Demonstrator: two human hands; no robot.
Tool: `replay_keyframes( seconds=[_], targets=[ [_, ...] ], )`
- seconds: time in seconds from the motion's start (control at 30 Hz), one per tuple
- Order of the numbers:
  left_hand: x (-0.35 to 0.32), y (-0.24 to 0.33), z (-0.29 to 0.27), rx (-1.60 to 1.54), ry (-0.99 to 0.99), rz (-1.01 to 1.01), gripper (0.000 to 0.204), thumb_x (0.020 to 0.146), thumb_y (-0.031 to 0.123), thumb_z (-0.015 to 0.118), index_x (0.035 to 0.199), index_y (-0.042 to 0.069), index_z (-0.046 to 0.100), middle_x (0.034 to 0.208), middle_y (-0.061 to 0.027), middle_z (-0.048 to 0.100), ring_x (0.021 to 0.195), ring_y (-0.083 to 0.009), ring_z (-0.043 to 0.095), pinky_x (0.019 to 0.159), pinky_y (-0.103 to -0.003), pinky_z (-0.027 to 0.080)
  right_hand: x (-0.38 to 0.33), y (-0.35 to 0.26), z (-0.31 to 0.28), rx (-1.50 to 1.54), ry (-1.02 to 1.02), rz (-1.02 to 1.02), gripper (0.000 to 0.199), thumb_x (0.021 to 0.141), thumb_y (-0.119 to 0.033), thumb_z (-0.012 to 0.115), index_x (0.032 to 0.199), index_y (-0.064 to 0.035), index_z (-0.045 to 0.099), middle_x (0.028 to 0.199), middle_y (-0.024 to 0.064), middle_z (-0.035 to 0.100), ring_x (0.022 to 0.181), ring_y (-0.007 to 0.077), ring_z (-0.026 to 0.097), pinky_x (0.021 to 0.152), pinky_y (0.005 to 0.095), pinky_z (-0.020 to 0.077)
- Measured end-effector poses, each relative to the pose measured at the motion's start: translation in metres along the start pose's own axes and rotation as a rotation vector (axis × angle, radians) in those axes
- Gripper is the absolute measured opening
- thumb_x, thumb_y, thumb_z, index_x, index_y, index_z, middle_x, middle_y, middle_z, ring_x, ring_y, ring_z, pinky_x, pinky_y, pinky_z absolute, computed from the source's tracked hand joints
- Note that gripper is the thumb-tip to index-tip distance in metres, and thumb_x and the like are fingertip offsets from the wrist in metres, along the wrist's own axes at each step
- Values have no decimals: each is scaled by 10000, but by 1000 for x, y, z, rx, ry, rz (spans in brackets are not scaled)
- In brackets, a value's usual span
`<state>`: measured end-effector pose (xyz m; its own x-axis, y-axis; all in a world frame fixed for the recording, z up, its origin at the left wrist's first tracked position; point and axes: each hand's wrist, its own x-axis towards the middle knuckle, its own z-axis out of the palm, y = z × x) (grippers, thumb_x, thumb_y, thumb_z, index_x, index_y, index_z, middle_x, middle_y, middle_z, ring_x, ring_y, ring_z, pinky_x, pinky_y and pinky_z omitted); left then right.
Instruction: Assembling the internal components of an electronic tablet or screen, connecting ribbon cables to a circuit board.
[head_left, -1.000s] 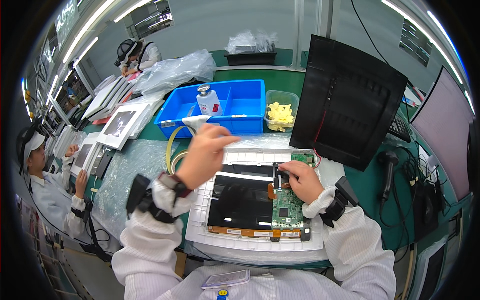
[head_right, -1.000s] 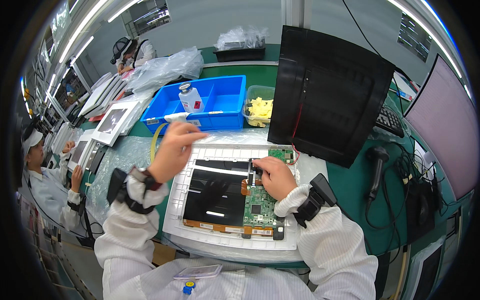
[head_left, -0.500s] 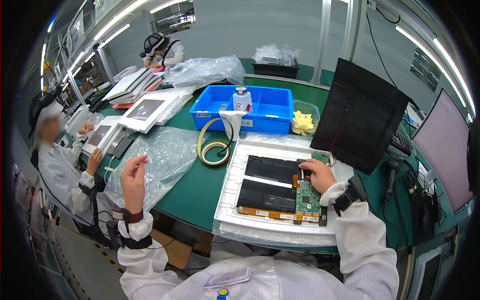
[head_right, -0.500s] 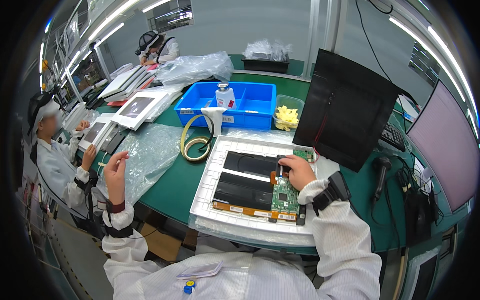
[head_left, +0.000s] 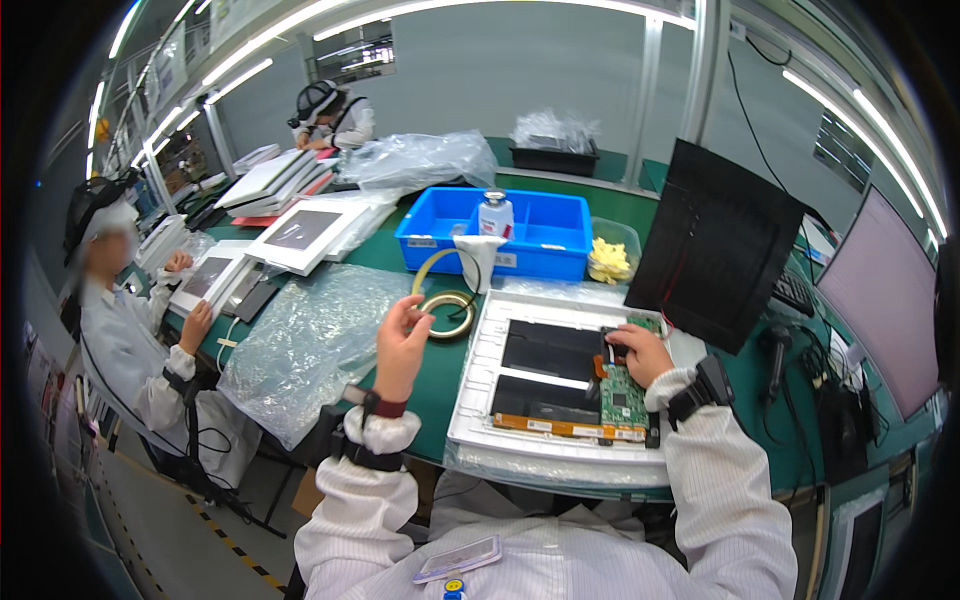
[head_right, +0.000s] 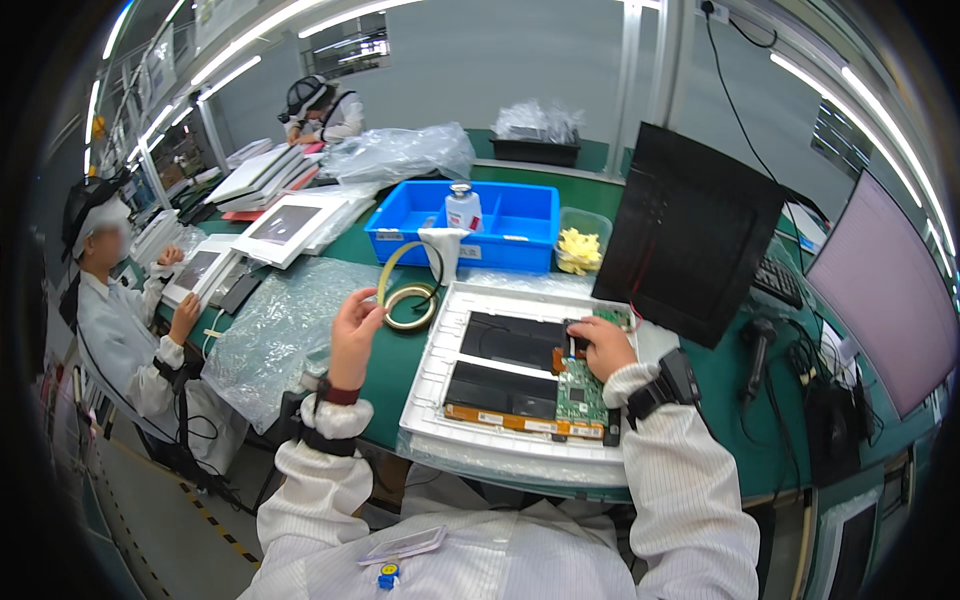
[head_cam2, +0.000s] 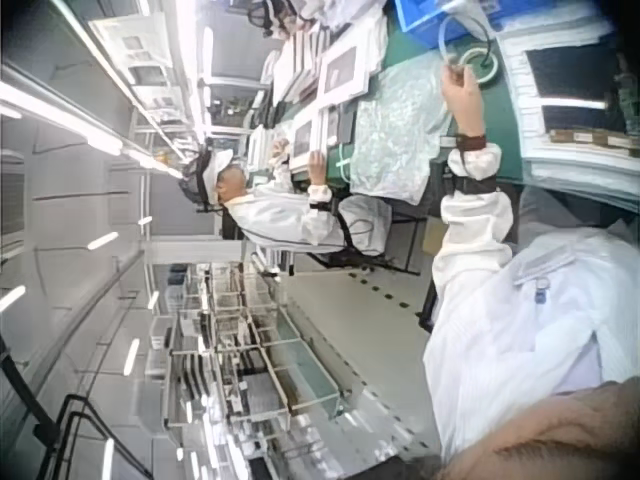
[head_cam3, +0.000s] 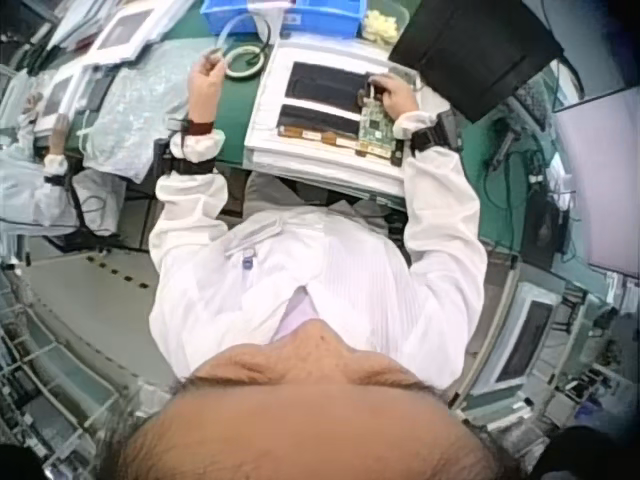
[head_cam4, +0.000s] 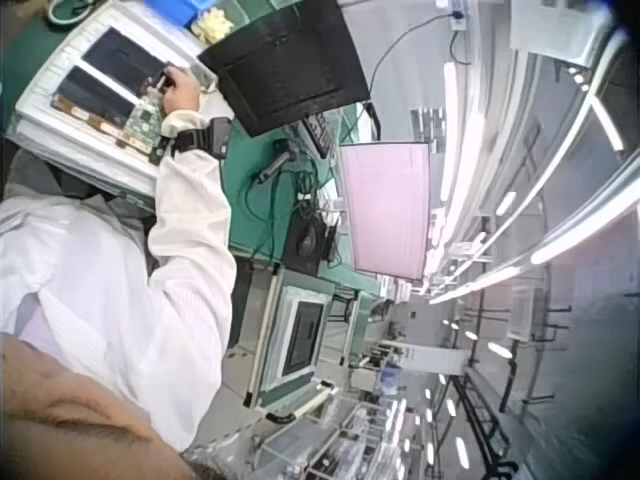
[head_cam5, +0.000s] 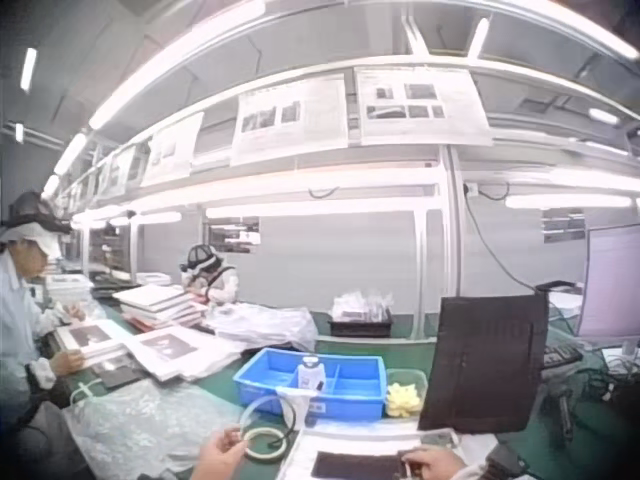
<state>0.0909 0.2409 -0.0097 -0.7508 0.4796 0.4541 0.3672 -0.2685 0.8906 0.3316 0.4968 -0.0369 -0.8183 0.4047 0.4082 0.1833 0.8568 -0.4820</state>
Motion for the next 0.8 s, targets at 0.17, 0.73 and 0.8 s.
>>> replay_keyframes(
  seconds=[0.17, 0.73, 0.8],
  targets=[
    [54, -40, 16, 608, 20, 138, 257, 647, 146, 646, 861, 18, 583, 650, -115, 566, 614, -248, 550, 563, -329, 423, -2, 1, -3, 43, 141, 7, 243, 654, 67, 421, 831, 22, 580, 851, 145, 580, 817, 296, 545, 744, 329, 426],
    [-18, 67, 135, -333, -606, -340, 136, 790, 89, 565, 875, -17, 550, 789, -83, 605, 744, -111, 560, 676, -213, 420, -9, -39, -42, 969, -5, 287, 199, 820, -119, 493, 959, 5, 564, 887, 90, 587, 828, 171, 555, 705, 270, 447],
    [-28, 58, 145, -309, -610, -372, 136, 796, 87, 556, 870, -27, 551, 791, -87, 612, 738, -109, 565, 680, -214, 427, -15, -48, -45, 1273, -116, 381, 229, 829, -132, 512, 994, 25, 538, 858, 98, 590, 774, 140, 559, 667, 259, 462]
  ],
)
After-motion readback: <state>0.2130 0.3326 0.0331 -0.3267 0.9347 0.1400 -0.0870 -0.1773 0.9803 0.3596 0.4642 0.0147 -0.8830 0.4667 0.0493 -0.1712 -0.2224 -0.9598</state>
